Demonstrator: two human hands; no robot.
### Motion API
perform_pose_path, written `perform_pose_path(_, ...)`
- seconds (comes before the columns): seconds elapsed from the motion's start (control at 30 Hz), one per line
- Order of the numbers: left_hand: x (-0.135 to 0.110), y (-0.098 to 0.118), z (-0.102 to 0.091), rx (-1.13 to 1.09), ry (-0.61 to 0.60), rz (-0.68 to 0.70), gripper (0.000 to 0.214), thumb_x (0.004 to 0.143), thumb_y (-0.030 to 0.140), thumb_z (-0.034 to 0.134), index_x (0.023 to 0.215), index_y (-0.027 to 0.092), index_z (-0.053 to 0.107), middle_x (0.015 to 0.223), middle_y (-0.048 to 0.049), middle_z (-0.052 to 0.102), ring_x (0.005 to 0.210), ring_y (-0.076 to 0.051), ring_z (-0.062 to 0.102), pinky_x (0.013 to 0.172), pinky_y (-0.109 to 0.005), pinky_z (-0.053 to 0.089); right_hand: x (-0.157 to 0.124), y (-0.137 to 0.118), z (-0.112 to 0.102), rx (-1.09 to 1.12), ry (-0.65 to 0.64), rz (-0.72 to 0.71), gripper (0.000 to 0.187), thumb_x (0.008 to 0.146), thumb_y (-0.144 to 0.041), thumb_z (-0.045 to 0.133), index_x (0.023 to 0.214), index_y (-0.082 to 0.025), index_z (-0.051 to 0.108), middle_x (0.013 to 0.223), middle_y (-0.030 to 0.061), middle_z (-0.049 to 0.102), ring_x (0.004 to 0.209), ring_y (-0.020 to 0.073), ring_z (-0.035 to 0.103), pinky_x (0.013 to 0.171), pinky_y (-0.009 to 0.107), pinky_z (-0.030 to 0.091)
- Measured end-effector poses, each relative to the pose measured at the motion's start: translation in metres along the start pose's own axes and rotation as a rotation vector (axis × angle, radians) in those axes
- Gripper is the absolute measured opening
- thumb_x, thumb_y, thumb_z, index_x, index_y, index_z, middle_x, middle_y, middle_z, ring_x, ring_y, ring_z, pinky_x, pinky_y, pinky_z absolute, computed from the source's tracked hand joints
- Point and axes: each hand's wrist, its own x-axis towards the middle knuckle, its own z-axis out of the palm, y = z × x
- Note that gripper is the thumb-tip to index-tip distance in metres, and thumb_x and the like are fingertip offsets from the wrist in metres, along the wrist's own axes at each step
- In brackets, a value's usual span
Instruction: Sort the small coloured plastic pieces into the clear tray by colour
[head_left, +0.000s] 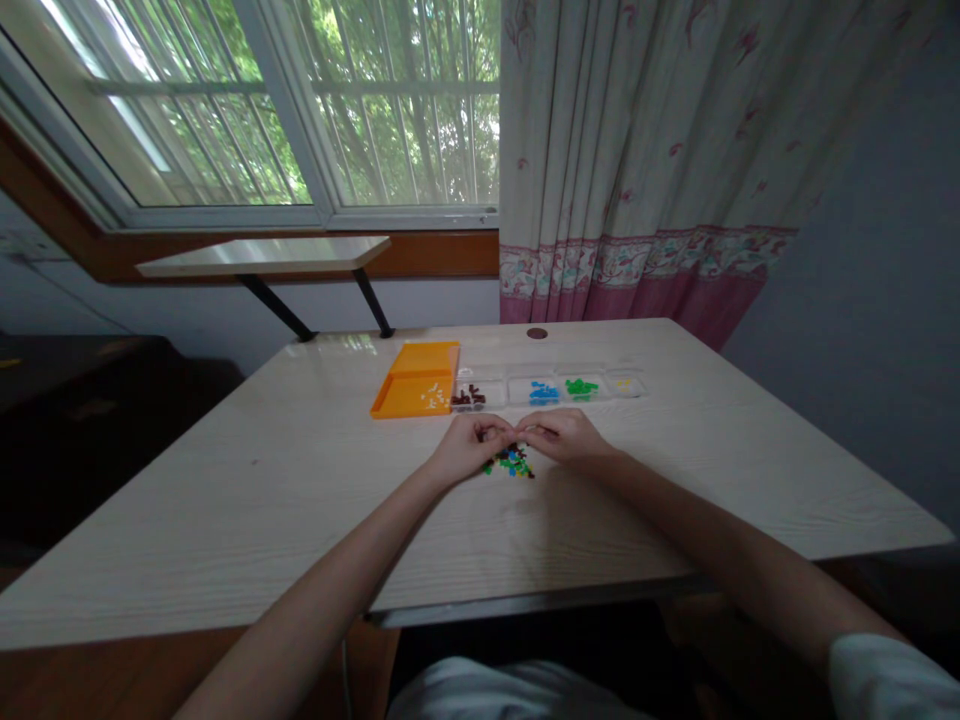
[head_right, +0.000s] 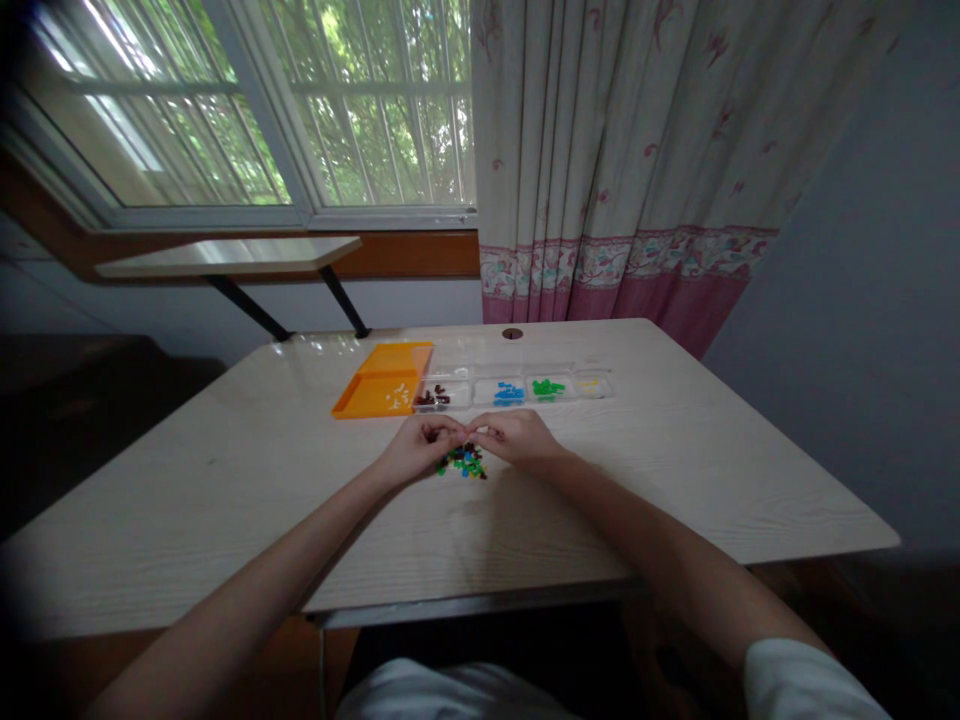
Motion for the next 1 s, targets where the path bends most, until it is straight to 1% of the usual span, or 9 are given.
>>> perform_pose_path(0.17, 0.000, -0.002, 0.000, -0.001, -0.009, 0.007, 0.034, 0.074, 0.040, 0.055, 0.079, 0.008, 0.066, 0.052, 0.0014, 0.051, 0.044, -0.005, 0.035, 0.043, -0.017, 0.025, 0.000, 0.000, 0.000, -0.037, -0.018, -0.038, 0.023, 0.082, -0.033, 0.051, 0.089, -0.019, 0.068, 0.055, -0.0017, 0.059, 0.049, 0.0070, 0.049, 0.055, 0.017, 0.036)
perform_pose_path(0.3, 0.000, -0.001, 0.000, 0.007, -0.005, 0.008, 0.034, 0.075, 0.040, 0.055, 0.078, 0.008, 0.066, 0.051, 0.0012, 0.050, 0.045, -0.005, 0.036, 0.043, -0.017, 0.026, -0.001, 0.000, 0.001, -0.089, 0.016, -0.056, 0.021, 0.081, -0.032, 0.052, 0.087, -0.020, 0.068, 0.052, -0.0024, 0.057, 0.049, 0.0073, 0.049, 0.056, 0.017, 0.035)
perform_pose_path(0.47, 0.000, -0.002, -0.002, 0.017, -0.005, 0.016, 0.036, 0.075, 0.041, 0.054, 0.080, 0.008, 0.066, 0.054, -0.0002, 0.053, 0.046, -0.006, 0.038, 0.044, -0.017, 0.030, -0.001, 0.001, 0.003, -0.124, 0.034, -0.044, 0.021, 0.081, -0.033, 0.052, 0.087, -0.020, 0.068, 0.052, -0.0022, 0.058, 0.050, 0.0079, 0.051, 0.056, 0.017, 0.036)
perform_pose_path(0.6, 0.000, -0.003, -0.001, 0.029, -0.009, 0.010, 0.036, 0.076, 0.041, 0.054, 0.080, 0.008, 0.066, 0.054, -0.0003, 0.053, 0.045, -0.006, 0.038, 0.043, -0.017, 0.029, -0.001, 0.001, 0.003, -0.124, 0.045, -0.048, 0.021, 0.081, -0.033, 0.052, 0.087, -0.021, 0.068, 0.052, -0.0025, 0.058, 0.050, 0.0077, 0.050, 0.056, 0.017, 0.036)
perform_pose_path(0.73, 0.001, 0.000, -0.001, 0.049, -0.010, 0.030, 0.036, 0.077, 0.041, 0.052, 0.081, 0.008, 0.066, 0.056, -0.0007, 0.054, 0.047, -0.006, 0.039, 0.044, -0.017, 0.030, -0.001, -0.001, 0.001, -0.134, 0.033, -0.033, 0.021, 0.082, -0.033, 0.050, 0.086, -0.020, 0.067, 0.052, -0.0022, 0.058, 0.048, 0.0079, 0.049, 0.056, 0.018, 0.037)
perform_pose_path(0.8, 0.000, 0.003, -0.004, 0.085, -0.006, 0.042, 0.035, 0.078, 0.040, 0.050, 0.081, 0.008, 0.066, 0.056, -0.0004, 0.054, 0.048, -0.006, 0.038, 0.045, -0.017, 0.029, 0.000, -0.003, -0.002, -0.135, 0.039, -0.026, 0.022, 0.082, -0.032, 0.049, 0.086, -0.019, 0.067, 0.052, -0.0019, 0.057, 0.048, 0.0080, 0.048, 0.056, 0.018, 0.037)
perform_pose_path(0.9, -0.002, 0.006, -0.016, 0.215, -0.073, 0.077, 0.031, 0.077, 0.038, 0.050, 0.077, 0.010, 0.064, 0.055, 0.0009, 0.051, 0.048, -0.006, 0.037, 0.045, -0.017, 0.028, 0.001, -0.004, -0.009, -0.135, 0.107, 0.000, 0.023, 0.084, -0.031, 0.048, 0.085, -0.019, 0.067, 0.051, -0.0015, 0.056, 0.047, 0.0079, 0.047, 0.055, 0.018, 0.037)
perform_pose_path(1.0, -0.006, 0.007, -0.032, 0.357, -0.193, 0.095, 0.029, 0.073, 0.037, 0.055, 0.062, 0.011, 0.058, 0.050, 0.0034, 0.044, 0.048, -0.006, 0.036, 0.046, -0.017, 0.027, 0.000, -0.003, -0.019, -0.143, 0.223, 0.042, 0.025, 0.084, -0.033, 0.047, 0.083, -0.017, 0.067, 0.052, -0.0007, 0.055, 0.045, 0.0077, 0.045, 0.053, 0.019, 0.037)
